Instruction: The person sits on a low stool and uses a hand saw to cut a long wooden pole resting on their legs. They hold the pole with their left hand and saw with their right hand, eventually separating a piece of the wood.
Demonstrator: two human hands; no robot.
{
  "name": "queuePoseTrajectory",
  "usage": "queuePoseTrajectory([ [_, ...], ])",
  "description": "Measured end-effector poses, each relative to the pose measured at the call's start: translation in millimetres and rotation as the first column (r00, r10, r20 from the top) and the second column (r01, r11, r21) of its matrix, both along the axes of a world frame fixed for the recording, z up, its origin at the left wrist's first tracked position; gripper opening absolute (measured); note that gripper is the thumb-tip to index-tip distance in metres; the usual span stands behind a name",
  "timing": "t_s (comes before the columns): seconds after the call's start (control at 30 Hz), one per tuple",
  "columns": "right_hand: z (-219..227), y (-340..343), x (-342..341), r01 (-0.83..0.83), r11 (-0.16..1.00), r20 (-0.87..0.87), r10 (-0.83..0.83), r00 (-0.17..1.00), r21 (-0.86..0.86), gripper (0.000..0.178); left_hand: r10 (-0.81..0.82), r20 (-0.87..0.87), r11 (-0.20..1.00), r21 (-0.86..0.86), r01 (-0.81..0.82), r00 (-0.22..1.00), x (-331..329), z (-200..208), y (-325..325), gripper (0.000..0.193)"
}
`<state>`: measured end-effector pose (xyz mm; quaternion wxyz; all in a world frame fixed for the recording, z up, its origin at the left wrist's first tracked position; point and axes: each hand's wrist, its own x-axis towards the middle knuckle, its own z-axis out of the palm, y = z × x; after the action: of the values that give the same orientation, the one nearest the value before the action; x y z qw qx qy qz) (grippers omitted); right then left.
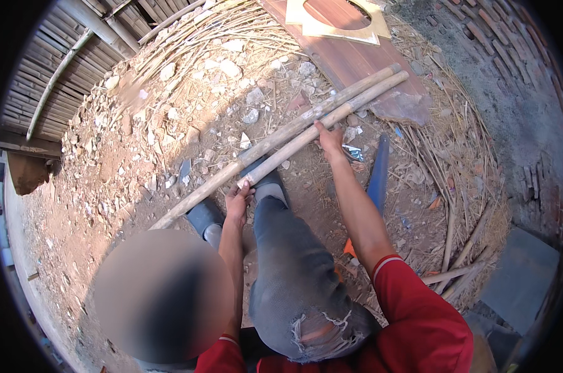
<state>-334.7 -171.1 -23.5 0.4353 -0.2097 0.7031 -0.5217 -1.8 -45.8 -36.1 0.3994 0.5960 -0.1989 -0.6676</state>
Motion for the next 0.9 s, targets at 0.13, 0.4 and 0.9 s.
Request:
queuePoseTrajectory([
  [0.13, 11.5, 5.5, -9.2, -0.102, 0.995, 0.148, 0.098, 0.984, 0.021, 0.082, 0.003, 0.059, 1.000, 0.028, -0.004, 0.998, -7.0, 10.9, -6.5, 0.046],
  [0.4, 8.2, 21.5, 37.2, -0.164, 0.978, 0.319, 0.197, 0.927, -0.126, 0.098, -0.024, 0.194, 1.000, -0.012, 0.027, 0.981, 7.1, 35.3, -6.0, 0.042],
  [0.9, 92.4, 221.7, -237.0, 0.530, 0.828, -0.207, -0.560, 0.802, -0.184, 0.032, -0.074, 0.996, 0.789, 0.032, 0.613, 0.045, 84.9, 56.9, -27.7, 0.059],
])
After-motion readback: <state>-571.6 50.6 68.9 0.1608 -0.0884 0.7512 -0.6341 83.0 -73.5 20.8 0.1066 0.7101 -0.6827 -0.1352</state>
